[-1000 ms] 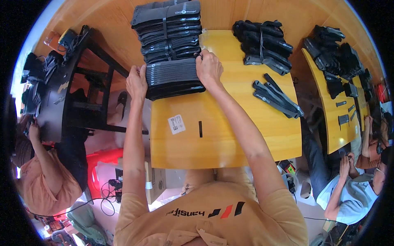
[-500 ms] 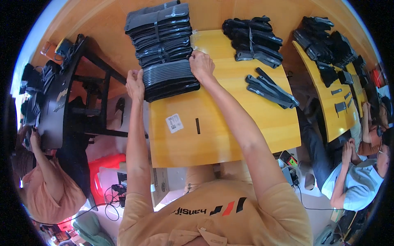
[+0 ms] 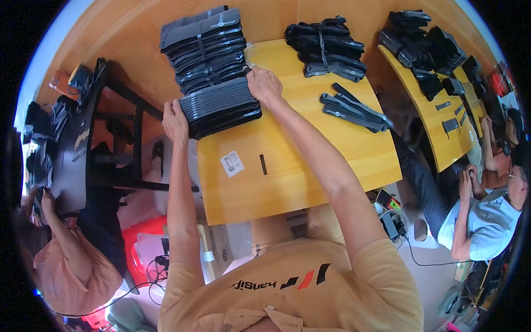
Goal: Assembling plastic clips and buckles onto black straps at a workshop table.
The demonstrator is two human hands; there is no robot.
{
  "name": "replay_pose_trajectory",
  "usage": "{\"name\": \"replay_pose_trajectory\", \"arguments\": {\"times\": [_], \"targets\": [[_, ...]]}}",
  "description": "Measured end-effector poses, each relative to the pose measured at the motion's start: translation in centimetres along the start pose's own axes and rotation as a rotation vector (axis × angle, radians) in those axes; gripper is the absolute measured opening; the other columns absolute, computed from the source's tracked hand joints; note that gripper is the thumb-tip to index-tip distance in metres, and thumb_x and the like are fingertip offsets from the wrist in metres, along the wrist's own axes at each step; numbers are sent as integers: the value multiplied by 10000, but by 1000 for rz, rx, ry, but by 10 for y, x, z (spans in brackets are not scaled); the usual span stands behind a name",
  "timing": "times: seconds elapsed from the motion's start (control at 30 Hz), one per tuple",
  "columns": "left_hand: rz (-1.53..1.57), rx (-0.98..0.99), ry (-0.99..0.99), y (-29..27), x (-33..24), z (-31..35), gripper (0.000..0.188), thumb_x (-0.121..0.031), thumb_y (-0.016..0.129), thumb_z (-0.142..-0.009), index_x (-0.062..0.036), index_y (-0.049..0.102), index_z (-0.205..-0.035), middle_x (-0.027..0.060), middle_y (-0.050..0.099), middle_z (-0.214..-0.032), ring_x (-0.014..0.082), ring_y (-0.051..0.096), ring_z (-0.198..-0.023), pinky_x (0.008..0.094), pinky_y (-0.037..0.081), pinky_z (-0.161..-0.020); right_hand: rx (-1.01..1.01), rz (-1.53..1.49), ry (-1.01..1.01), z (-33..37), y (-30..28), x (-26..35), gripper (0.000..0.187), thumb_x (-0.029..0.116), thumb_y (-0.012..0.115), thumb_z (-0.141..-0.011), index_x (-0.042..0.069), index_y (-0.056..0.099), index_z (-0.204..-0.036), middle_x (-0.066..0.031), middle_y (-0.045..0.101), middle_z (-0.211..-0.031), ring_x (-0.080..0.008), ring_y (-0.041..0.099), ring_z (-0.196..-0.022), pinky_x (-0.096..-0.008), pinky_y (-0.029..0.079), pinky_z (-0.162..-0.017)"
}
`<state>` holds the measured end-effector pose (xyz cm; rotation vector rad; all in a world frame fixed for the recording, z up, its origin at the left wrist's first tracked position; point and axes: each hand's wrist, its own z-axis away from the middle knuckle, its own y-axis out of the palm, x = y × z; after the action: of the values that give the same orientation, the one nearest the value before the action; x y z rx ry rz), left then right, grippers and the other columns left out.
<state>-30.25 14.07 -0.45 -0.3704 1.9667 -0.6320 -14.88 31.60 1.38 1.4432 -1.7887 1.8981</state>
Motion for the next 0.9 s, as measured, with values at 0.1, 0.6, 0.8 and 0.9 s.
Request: {"name": "replay_pose_trajectory", "arguments": {"times": [0.1,0.6,0.8,0.9], "targets": [[-36,2,-19,-4,3,-1,329,-371,463,-880,-68,566,-954,196,635,-823,381,596,-818,449,439,-701,74,3,58,-4,-8,1,417,361,363,-856,64,625,-984,-211,611,-991,-392,563,-951,-462,434,-832],[9,-57,52,-45,11,35,378,-397,487,-877,-33,563,-945,166,629,-854,319,606,-805,399,449,-710,-128,281,-13,79,-139,-145,237,221,495,-792,102,657,-918,-162,628,-933,-314,607,-872,-421,479,-766],[415,70,55,-47,0,111,244,-261,505,-906,-23,559,-909,18,497,-671,97,468,-624,238,390,-588,-85,662,-127,93,-205,-222,601,302,718,-637,122,513,-1172,-146,532,-1096,-325,477,-1082,-377,419,-896],[630,307,-85,-30,-13,160,175,-228,520,-903,-59,566,-914,-12,475,-647,42,418,-574,193,337,-506,60,707,-170,92,-202,-239,653,284,729,-619,111,479,-1197,-165,517,-1125,-322,485,-1078,-369,422,-900]]}}
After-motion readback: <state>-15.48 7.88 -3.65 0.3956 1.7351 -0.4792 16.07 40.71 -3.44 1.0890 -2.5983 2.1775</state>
